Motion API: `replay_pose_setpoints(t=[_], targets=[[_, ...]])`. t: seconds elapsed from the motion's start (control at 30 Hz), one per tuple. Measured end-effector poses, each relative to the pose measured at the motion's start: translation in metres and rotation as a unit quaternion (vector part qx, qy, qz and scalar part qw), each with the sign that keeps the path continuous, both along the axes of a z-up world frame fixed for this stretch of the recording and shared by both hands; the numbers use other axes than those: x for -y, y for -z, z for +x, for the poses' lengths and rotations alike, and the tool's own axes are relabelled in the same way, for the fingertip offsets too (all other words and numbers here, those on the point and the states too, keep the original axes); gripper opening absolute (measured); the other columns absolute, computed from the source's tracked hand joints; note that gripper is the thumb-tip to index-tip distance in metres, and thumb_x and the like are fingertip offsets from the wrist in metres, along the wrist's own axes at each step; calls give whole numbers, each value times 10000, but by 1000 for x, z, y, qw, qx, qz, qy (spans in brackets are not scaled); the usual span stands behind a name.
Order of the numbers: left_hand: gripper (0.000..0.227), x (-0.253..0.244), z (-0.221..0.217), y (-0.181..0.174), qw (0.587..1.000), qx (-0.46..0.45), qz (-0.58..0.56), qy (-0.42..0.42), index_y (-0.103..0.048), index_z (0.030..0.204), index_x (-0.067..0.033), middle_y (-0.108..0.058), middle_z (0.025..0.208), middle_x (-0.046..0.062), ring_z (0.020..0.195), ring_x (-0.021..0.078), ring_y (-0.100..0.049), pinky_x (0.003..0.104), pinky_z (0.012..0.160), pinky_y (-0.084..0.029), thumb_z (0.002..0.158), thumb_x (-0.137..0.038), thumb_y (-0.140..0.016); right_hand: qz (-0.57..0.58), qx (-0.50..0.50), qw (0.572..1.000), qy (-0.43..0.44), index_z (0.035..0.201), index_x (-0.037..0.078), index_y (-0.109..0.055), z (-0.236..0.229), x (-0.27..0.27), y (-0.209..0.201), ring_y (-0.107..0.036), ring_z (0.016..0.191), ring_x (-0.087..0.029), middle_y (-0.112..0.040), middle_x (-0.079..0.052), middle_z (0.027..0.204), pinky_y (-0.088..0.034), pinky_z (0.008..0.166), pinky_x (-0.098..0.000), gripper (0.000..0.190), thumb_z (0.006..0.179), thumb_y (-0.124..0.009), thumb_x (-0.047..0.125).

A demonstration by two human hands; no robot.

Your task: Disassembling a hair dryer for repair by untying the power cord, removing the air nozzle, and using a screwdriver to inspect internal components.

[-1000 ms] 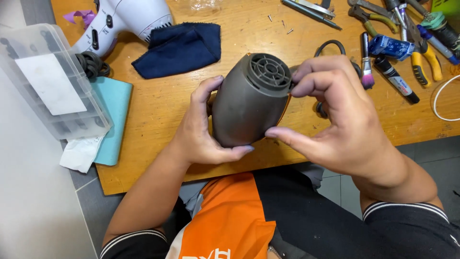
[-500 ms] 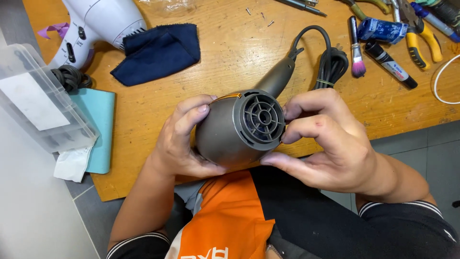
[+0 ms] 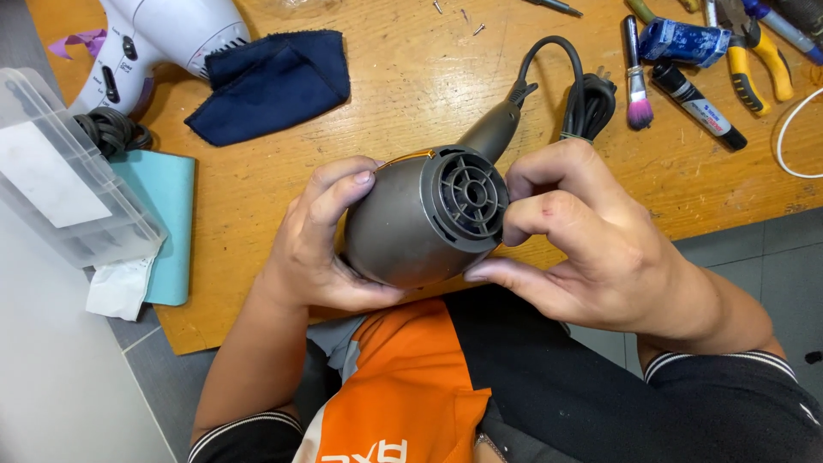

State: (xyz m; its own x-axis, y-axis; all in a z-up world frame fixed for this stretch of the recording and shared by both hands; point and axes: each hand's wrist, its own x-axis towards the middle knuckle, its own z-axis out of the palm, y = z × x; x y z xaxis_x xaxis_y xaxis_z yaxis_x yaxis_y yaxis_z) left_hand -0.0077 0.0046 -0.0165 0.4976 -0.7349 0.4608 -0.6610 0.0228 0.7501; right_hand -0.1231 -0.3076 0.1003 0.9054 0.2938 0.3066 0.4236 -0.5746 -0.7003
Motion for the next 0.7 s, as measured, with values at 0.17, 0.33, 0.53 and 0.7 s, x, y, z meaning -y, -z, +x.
replay_pose_setpoints(t=[0.17,0.33,0.53,0.7], targets=[[1238,0,0,-1,1000,2,6,-3,-400,1713,-57,-602,1584,323,1463,464,-722,511,1208,-658,841,-546,-1130,-17,-29,999,-20,1087,17,-594,3,0,-3,-590,1071,-327,-546,-224,1156,-564,953,-400,422,1009,-943,241],[1239,0,5,-1,1000,-14,-9,-12,-352,1726,-3,-552,1664,270,1526,455,-645,559,1324,-575,872,-456,-1127,-19,22,1000,7,1177,-49,-637,10,-6,-3,-652,1149,-385,-608,-282,1233,-589,1016,-443,453,1010,-980,196],[1271,7,-6,-13,970,-228,-29,-74,-127,1861,-55,-310,1939,243,1836,410,-419,546,1564,-412,969,-439,-947,32,86,995,37,1586,7,-429,17,-31,37,-612,1573,-521,-461,-355,1650,-670,1340,-595,747,1121,-1000,132],[1231,16,-11,-4,939,-319,-112,-69,-98,1855,-97,-301,1916,174,1803,330,-424,508,1549,-425,1009,-441,-923,18,87,994,61,1417,-78,-548,27,-56,43,-650,1493,-546,-578,-412,1551,-647,1261,-585,609,1076,-982,180]])
